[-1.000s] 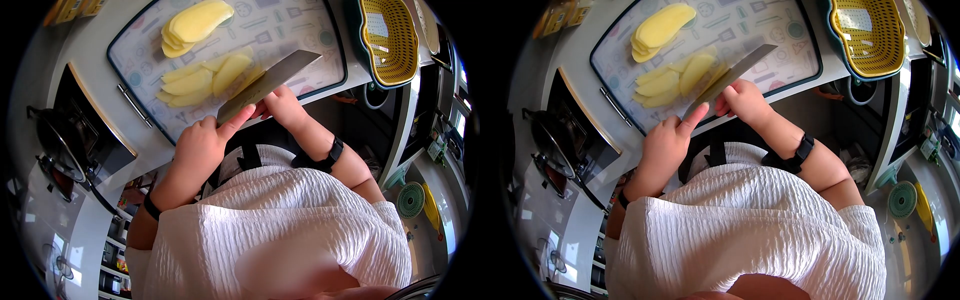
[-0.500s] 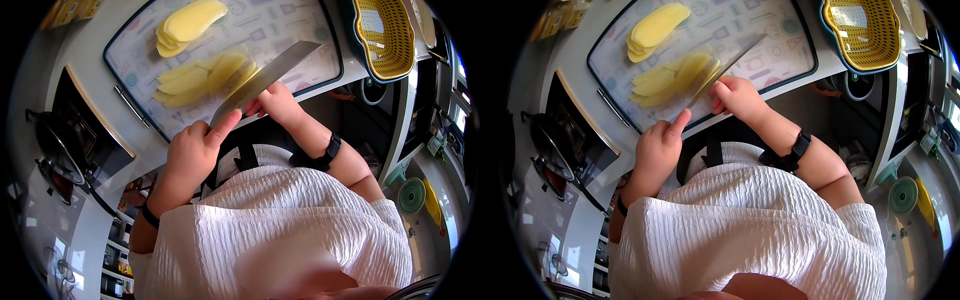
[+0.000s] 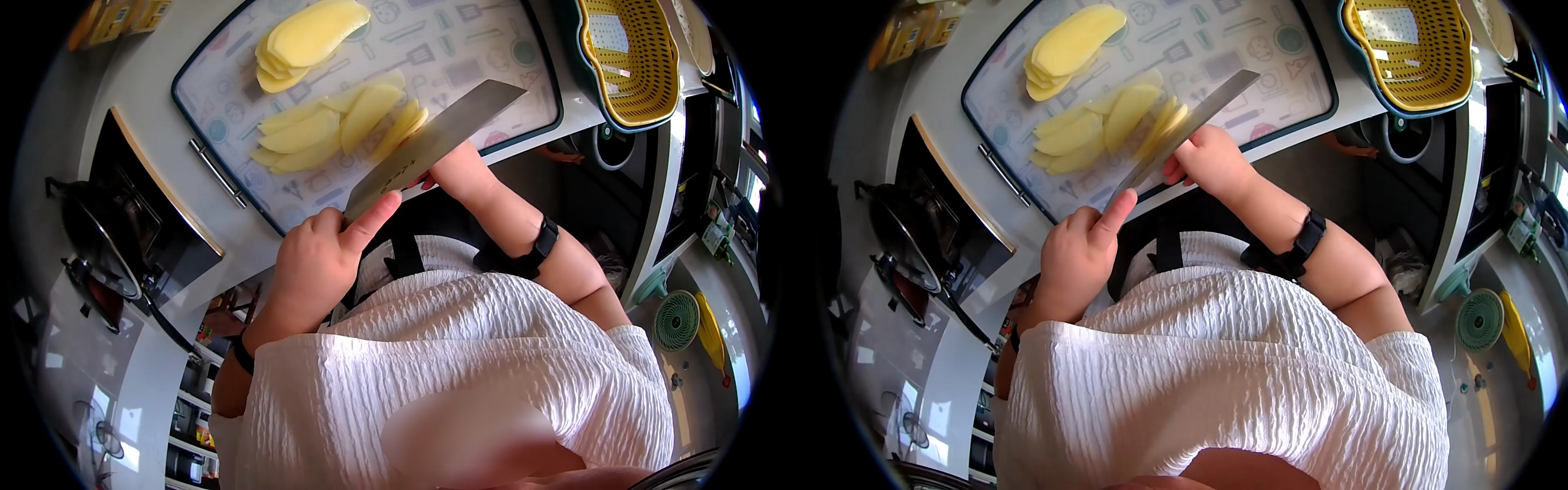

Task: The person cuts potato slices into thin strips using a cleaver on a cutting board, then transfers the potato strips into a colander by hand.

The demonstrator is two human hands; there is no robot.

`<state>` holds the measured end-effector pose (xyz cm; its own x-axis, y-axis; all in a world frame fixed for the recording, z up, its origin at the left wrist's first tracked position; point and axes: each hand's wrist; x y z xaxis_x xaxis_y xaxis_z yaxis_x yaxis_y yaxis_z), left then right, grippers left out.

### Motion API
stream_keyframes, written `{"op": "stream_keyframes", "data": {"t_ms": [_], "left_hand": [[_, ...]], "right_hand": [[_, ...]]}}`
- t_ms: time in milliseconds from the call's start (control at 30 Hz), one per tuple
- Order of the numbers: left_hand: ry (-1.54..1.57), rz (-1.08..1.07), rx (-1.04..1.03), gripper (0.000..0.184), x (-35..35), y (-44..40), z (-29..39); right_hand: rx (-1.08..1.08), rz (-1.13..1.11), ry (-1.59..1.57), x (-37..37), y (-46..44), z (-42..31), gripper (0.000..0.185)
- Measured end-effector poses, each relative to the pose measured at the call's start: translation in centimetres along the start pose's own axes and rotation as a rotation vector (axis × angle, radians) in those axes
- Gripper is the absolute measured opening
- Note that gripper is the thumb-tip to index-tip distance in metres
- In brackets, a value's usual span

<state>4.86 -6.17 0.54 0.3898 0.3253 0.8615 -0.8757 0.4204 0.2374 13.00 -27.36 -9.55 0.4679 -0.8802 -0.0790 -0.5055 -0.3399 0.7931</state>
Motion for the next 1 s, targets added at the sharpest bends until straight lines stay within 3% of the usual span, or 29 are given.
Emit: {"op": "stream_keyframes", "data": {"t_ms": [833, 1000], "left_hand": [[-0.015, 0.021, 0.007, 0.073, -0.20, -0.35, -0.17], [-0.012, -0.037, 0.034, 0.080, 0.14, -0.41, 0.01]], "right_hand": [[-0.018, 0.005, -0.035, -0.09, 0.35, -0.51, 0.043], [-0.014, 0.011, -0.037, -0.19, 0.35, -0.50, 0.044]]}}
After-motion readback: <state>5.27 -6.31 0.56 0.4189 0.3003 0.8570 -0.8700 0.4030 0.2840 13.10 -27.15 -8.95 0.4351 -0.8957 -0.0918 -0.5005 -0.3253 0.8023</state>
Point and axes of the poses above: each hand's wrist, its own y-axis away from the middle knuckle, its own x-axis out of the back of the hand, z = x × y, and after that the axes turned 1 degree about z, right-handed
